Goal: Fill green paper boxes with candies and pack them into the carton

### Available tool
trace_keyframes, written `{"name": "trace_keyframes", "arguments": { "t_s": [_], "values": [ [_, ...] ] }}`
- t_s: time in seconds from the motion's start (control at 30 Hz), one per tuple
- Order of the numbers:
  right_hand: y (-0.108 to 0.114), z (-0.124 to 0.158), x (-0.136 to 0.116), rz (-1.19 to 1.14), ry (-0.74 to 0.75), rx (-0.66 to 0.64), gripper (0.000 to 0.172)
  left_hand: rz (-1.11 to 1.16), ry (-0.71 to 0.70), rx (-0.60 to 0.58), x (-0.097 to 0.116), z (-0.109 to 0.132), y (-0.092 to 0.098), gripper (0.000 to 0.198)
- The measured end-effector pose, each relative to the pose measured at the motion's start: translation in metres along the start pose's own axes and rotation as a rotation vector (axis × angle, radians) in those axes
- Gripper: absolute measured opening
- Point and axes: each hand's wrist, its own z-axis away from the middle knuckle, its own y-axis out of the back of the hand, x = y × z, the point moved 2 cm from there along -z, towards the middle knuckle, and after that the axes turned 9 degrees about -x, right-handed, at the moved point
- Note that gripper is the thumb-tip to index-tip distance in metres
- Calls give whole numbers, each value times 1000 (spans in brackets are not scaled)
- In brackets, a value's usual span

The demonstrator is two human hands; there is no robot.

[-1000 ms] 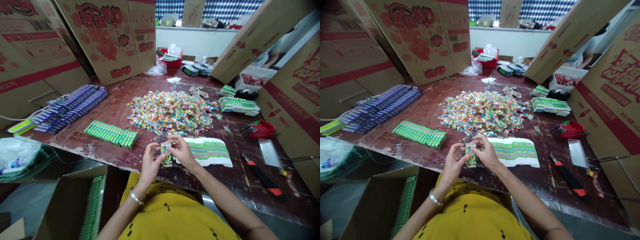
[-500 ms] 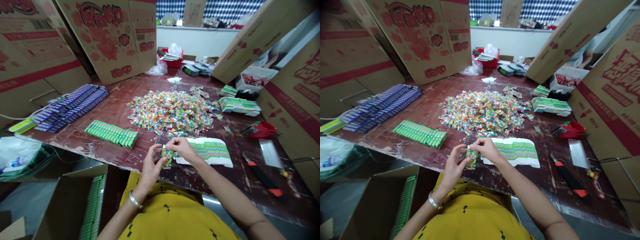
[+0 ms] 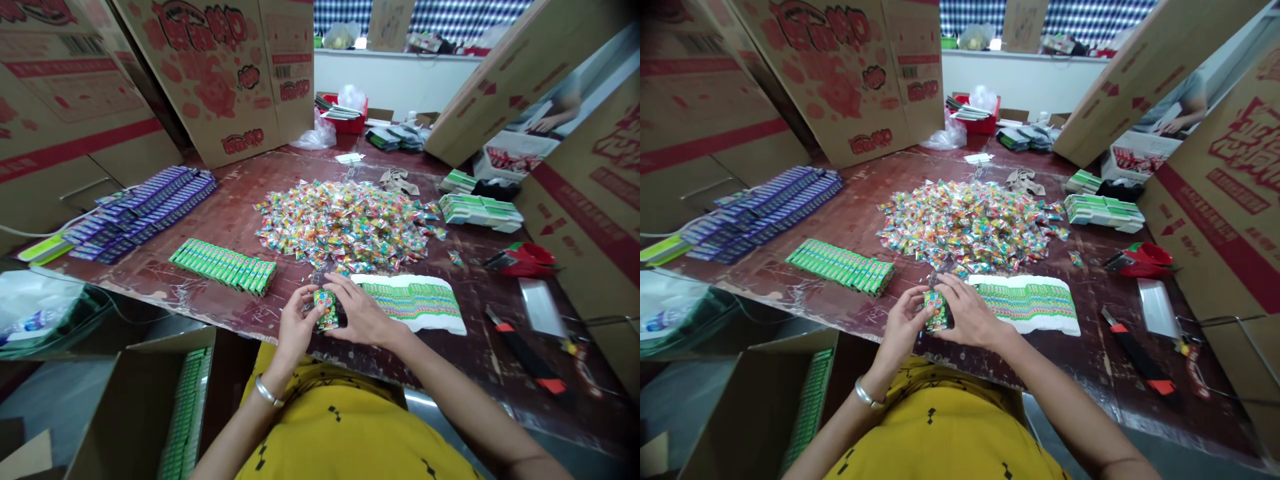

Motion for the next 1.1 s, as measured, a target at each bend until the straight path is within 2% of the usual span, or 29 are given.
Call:
{"name": "trace_keyframes", "arguments": {
  "t_s": [0.07, 0.17, 0.27, 0.33, 0.4, 0.47, 0.6, 0.67, 0.7, 0.8, 0.87, 0.93, 1.0, 1.1],
  "values": [
    [-9, -2, 2, 25, 7, 62, 78, -21, 18, 19, -4, -1, 2, 50],
    [-23, -5, 4, 6, -36, 116, 83, -154, 48, 20, -5, -4, 10, 41],
    [-26, -7, 8, -1, -92, 86, 102, -566, -12, 94, 9, -9, 25, 28],
    [-19, -6, 17, 16, -130, 96, 101, -968, -74, 223, 23, -14, 38, 21],
    [-4, -2, 31, 55, -193, 168, 81, -1332, -105, 331, 35, -23, 51, 17],
    [11, 4, 50, 110, -274, 246, 58, -1565, -99, 368, 42, -33, 63, 16],
    [29, 19, 80, 244, -358, 278, 30, -1706, -79, 442, 43, -47, 77, 27],
    [28, 23, 88, 302, -372, 238, 26, -1686, -113, 450, 38, -47, 71, 38],
    [26, 23, 90, 321, -376, 209, 26, -1656, -151, 419, 34, -45, 64, 43],
    [18, 19, 93, 341, -364, 137, 27, -1505, -279, 184, 14, -35, 27, 54],
    [13, 15, 95, 337, -355, 130, 26, -1426, -300, 20, -3, -29, -1, 59],
    [9, 12, 96, 338, -356, 134, 26, -1402, -278, -82, -18, -27, -23, 62],
    [8, 11, 98, 337, -352, 143, 28, -1410, -243, -119, -27, -28, -35, 65],
    [10, 11, 97, 312, -303, 184, 30, -1412, -206, -101, -32, -30, -39, 66]
  ]
}}
